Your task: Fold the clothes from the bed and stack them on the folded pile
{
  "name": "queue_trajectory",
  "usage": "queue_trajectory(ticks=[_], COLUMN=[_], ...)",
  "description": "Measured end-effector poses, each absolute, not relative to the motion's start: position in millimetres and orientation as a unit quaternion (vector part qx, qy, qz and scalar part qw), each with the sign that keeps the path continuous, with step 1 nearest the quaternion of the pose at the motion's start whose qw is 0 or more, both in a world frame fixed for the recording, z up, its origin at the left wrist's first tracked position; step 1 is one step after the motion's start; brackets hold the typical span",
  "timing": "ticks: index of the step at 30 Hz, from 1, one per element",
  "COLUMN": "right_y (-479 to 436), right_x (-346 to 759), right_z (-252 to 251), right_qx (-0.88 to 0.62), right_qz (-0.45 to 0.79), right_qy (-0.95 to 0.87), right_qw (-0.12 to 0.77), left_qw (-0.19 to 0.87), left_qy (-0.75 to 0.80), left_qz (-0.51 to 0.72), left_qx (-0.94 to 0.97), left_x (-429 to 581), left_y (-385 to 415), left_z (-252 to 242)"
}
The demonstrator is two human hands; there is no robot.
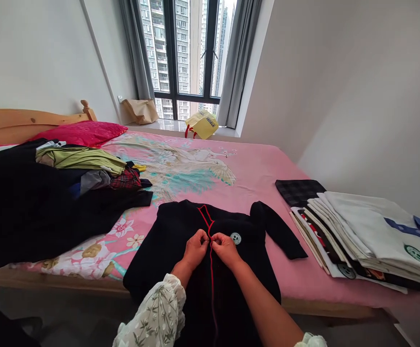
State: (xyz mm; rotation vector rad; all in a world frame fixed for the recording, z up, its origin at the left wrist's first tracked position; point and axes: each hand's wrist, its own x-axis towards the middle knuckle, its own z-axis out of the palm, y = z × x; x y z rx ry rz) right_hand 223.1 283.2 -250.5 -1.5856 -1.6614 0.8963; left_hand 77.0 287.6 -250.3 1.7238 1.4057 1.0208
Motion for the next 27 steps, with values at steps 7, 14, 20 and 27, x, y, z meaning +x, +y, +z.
queue_trajectory(ticks=[7,14,20,27], right_y=[286,288,304,311], right_x=[217,219,227,226], right_z=[-245,-244,-249,-252], right_qx=[-0.623,-0.638,-0.623,-0.615], right_qz=[0.313,0.340,0.484,0.550], right_qy=[-0.655,-0.631,-0.565,-0.513], right_qw=[0.290,0.283,0.241,0.237], left_qw=[0.335,0.308,0.281,0.287], left_qy=[0.572,0.592,0.566,0.543], left_qz=[0.370,0.377,0.395,0.404], left_qx=[0.651,0.642,0.667,0.678], left_x=[78,85,83,80], left_y=[294,297,291,289], left_z=[-247,-253,-256,-257])
